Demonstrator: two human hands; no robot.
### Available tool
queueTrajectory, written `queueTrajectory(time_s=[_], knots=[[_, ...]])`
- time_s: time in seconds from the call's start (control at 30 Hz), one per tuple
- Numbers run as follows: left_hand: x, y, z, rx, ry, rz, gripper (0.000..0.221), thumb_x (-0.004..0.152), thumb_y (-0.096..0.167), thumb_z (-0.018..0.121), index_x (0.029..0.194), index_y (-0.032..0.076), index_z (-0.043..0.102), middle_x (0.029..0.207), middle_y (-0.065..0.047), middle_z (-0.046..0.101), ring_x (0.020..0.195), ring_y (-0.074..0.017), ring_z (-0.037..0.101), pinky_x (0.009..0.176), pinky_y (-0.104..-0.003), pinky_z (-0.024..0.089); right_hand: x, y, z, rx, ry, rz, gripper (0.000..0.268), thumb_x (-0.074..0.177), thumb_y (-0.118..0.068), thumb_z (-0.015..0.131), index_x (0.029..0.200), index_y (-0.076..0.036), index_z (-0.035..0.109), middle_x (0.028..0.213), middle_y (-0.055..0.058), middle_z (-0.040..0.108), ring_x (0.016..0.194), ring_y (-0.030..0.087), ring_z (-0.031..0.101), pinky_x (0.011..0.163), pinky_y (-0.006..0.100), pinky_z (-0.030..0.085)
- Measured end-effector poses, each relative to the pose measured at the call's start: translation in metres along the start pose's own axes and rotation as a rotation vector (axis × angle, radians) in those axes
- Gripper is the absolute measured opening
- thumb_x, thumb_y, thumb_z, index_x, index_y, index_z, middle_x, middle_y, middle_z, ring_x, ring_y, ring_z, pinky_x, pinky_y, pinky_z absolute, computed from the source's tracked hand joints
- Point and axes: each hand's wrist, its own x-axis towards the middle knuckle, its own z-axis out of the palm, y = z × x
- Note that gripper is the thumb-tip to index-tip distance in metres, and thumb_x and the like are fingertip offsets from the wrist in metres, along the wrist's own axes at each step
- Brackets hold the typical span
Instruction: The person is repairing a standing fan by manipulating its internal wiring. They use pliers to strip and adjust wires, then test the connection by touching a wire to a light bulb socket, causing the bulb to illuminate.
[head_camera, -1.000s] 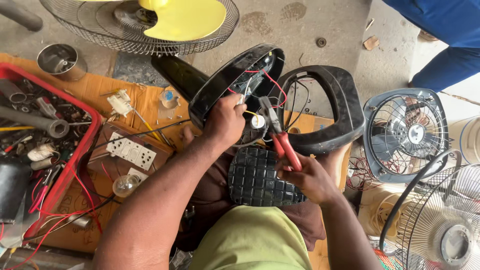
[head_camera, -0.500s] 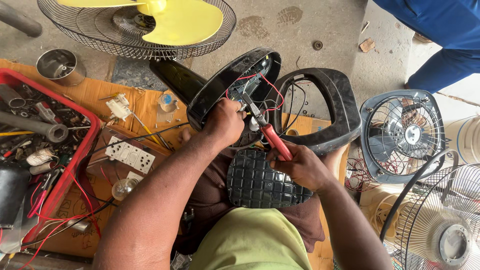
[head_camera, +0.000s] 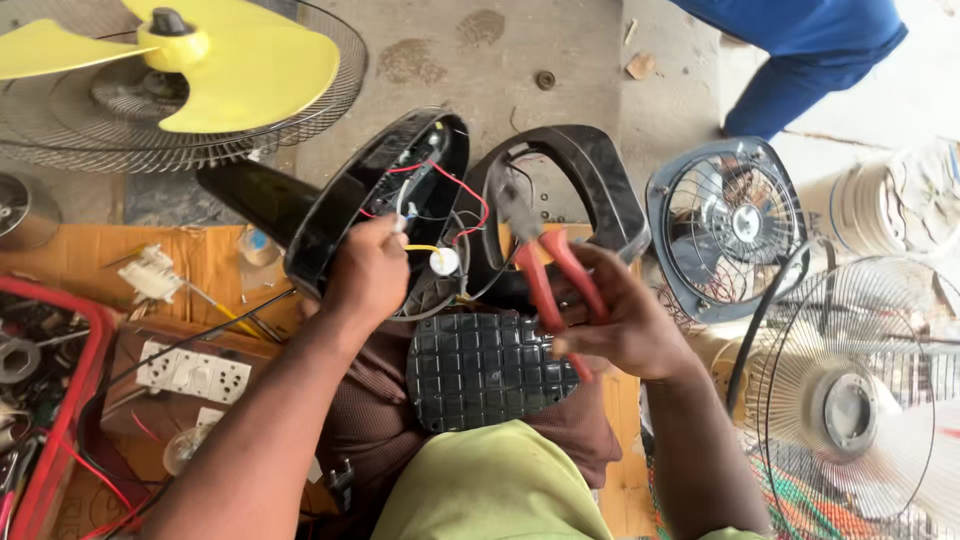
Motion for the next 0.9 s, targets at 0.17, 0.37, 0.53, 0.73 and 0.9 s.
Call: queueTrajectory(time_s=[0.17,0.37,0.53,0.73,0.9], knots=[[0.0,0.004,0.01,-0.114,0.361,0.078,0.019,0.092,0.006,0.069,0.11,-0.002,0.067,0.093,-0.017,0.073,0.084,-0.0276,0.072,0.076,-0.039,0.055,-0.016,0.005,0.016,0.584,-0.232,-0.071,0.093,0.081,-0.033,0.084,0.153,-0.01,0.03,0.126,0.016,0.064,0.098,0.025,0.07,0.08,0.034,0.058],[-0.003,0.026,0.041,-0.89,0.327,-0.406,0.021,0.101,0.005,0.056,0.121,-0.002,0.06,0.091,-0.01,0.064,0.067,-0.0206,0.065,0.056,-0.033,0.056,-0.015,0.016,0.027,-0.174,0.163,0.461,0.078,0.08,-0.014,0.08,0.152,-0.01,0.051,0.099,0.009,0.067,0.074,0.018,0.06,0.063,0.029,0.049],[-0.017,0.017,0.037,-0.991,0.271,-0.273,0.023,0.102,0.003,0.056,0.124,-0.004,0.055,0.1,-0.017,0.065,0.075,-0.0164,0.071,0.067,-0.032,0.065,0.01,0.006,0.041,-0.237,0.066,0.323,0.075,0.083,-0.019,0.074,0.152,-0.013,0.047,0.116,-0.003,0.071,0.089,0.004,0.062,0.077,0.021,0.051],[-0.013,0.015,0.039,-0.986,0.336,-0.28,0.02,0.101,0.002,0.055,0.119,-0.007,0.054,0.107,-0.013,0.064,0.085,-0.0175,0.072,0.074,-0.032,0.067,0.045,-0.019,0.055,-0.607,0.06,0.439,0.059,0.084,-0.029,0.076,0.14,-0.014,0.066,0.088,0.005,0.069,0.077,0.013,0.062,0.073,0.031,0.051],[-0.013,0.031,0.026,-0.802,0.271,-0.293,0.023,0.103,0.009,0.052,0.122,-0.002,0.06,0.101,-0.011,0.067,0.083,-0.0138,0.072,0.07,-0.027,0.065,0.06,-0.032,0.054,-0.818,0.024,0.368,0.059,0.081,-0.033,0.081,0.135,-0.013,0.067,0.095,0.001,0.076,0.091,0.009,0.067,0.084,0.029,0.052]])
